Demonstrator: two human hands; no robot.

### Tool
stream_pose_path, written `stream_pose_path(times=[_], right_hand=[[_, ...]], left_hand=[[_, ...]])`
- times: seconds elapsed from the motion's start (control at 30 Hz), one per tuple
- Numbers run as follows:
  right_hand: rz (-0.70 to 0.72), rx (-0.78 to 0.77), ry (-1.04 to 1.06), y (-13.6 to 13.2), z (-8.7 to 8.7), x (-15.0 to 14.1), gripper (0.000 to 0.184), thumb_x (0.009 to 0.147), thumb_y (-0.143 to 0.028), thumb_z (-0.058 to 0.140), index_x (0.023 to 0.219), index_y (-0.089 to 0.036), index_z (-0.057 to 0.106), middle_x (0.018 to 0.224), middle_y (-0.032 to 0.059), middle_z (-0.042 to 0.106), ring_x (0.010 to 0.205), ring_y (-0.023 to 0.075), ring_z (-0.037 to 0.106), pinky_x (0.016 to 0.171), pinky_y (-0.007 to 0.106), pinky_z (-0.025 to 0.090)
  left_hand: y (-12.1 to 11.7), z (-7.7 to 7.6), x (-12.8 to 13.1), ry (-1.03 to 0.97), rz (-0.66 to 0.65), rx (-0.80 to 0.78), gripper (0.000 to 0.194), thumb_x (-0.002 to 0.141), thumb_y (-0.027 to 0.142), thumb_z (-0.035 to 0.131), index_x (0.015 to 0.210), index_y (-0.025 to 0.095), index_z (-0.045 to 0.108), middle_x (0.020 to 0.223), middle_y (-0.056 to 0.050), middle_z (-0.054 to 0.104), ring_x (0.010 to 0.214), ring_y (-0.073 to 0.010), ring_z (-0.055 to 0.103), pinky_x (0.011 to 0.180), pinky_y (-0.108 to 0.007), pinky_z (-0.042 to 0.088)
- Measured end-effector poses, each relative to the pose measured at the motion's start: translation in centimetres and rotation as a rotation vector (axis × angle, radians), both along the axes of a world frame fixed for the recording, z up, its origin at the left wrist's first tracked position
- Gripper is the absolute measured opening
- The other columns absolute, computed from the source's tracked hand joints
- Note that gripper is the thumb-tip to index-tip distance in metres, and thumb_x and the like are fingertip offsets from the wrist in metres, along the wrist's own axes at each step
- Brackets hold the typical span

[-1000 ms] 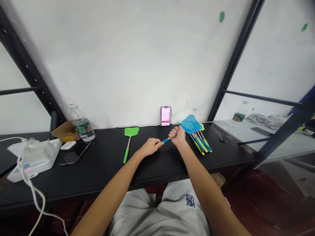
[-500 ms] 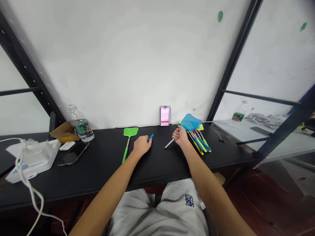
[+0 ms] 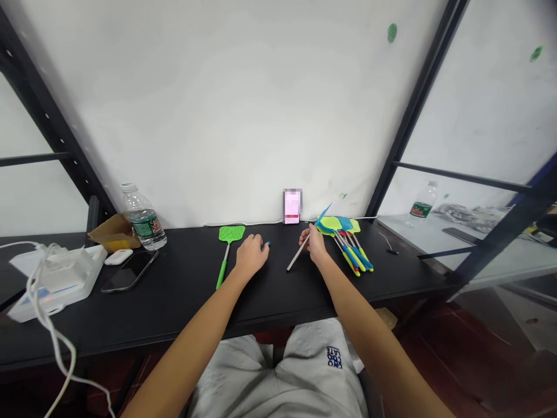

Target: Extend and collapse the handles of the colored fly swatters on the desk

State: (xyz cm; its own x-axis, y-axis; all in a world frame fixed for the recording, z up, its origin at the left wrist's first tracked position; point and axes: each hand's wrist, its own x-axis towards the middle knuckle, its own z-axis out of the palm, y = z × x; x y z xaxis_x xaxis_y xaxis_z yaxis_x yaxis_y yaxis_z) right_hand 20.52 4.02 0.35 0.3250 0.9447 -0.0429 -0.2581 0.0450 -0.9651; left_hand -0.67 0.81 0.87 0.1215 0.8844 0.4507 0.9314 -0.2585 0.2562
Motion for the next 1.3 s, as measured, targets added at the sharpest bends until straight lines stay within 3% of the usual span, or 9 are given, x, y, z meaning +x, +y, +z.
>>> stream_pose_path(times=[0.17,0.3,0.47,0.53,0.73,1.0,1.3], right_hand=[[0.191,0.139,-0.240,-0.1,-1.1,-1.3,0.050,0.090,-0.056,0.039,0.064,-0.017,0.057,0.050,0.0017,0.056,0.038,0.0111,0.050,0.035,0.021,0.034],[0.423,0.162,-0.285,-0.5,-1.6,-2.7,0.052,0.087,-0.063,0.043,0.076,-0.016,0.064,0.053,0.0014,0.059,0.040,0.0123,0.054,0.033,0.019,0.032],[0.621,0.191,-0.332,-1.1,-1.6,-3.4,0.047,0.087,-0.059,0.048,0.081,-0.016,0.065,0.056,0.0019,0.061,0.041,0.0117,0.054,0.033,0.018,0.031],[0.591,0.180,-0.329,-1.2,-1.6,-3.5,0.046,0.087,-0.059,0.047,0.079,-0.016,0.063,0.055,0.0016,0.060,0.040,0.0118,0.054,0.033,0.019,0.031],[0.279,0.077,-0.299,-0.9,-1.7,-3.6,0.038,0.085,-0.050,0.053,0.064,-0.019,0.052,0.043,-0.0045,0.046,0.035,0.0085,0.045,0.033,0.018,0.031],[0.476,0.089,-0.399,-1.6,-1.9,-4.3,0.041,0.084,-0.049,0.057,0.057,-0.020,0.046,0.041,-0.0033,0.046,0.034,0.0087,0.044,0.032,0.019,0.027],[0.455,0.077,-0.349,-1.7,-1.5,-4.7,0.041,0.083,-0.049,0.058,0.057,-0.020,0.044,0.042,-0.0044,0.043,0.035,0.0079,0.042,0.033,0.019,0.027]], left_hand=[[-0.8,0.7,0.5,-0.225,-0.269,0.064,0.030,0.093,0.042,0.046,0.077,0.020,0.060,0.077,-0.004,0.063,0.075,-0.0162,0.058,0.069,-0.027,0.041],[-1.3,0.3,1.1,-0.312,-0.468,-0.084,0.030,0.089,0.045,0.052,0.077,0.019,0.062,0.071,-0.002,0.064,0.065,-0.0144,0.055,0.061,-0.025,0.038],[-1.5,0.0,1.5,-0.364,-0.585,-0.186,0.029,0.090,0.039,0.049,0.077,0.017,0.064,0.070,-0.002,0.065,0.062,-0.0127,0.055,0.060,-0.024,0.037],[-1.5,-0.1,1.5,-0.401,-0.609,-0.212,0.028,0.090,0.036,0.046,0.077,0.017,0.062,0.068,-0.001,0.064,0.060,-0.0120,0.054,0.059,-0.023,0.037],[-1.2,-0.5,1.7,-0.371,-0.574,-0.236,0.030,0.087,0.037,0.049,0.064,0.018,0.052,0.057,0.003,0.054,0.055,-0.0105,0.048,0.055,-0.022,0.032],[-1.1,-0.1,1.8,-0.421,-0.577,-0.254,0.030,0.087,0.031,0.045,0.061,0.018,0.051,0.054,0.002,0.055,0.054,-0.0109,0.048,0.056,-0.023,0.033],[-1.0,-0.1,2.0,-0.458,-0.561,-0.258,0.026,0.085,0.025,0.044,0.062,0.017,0.054,0.050,0.003,0.054,0.050,-0.0094,0.046,0.054,-0.021,0.032]])
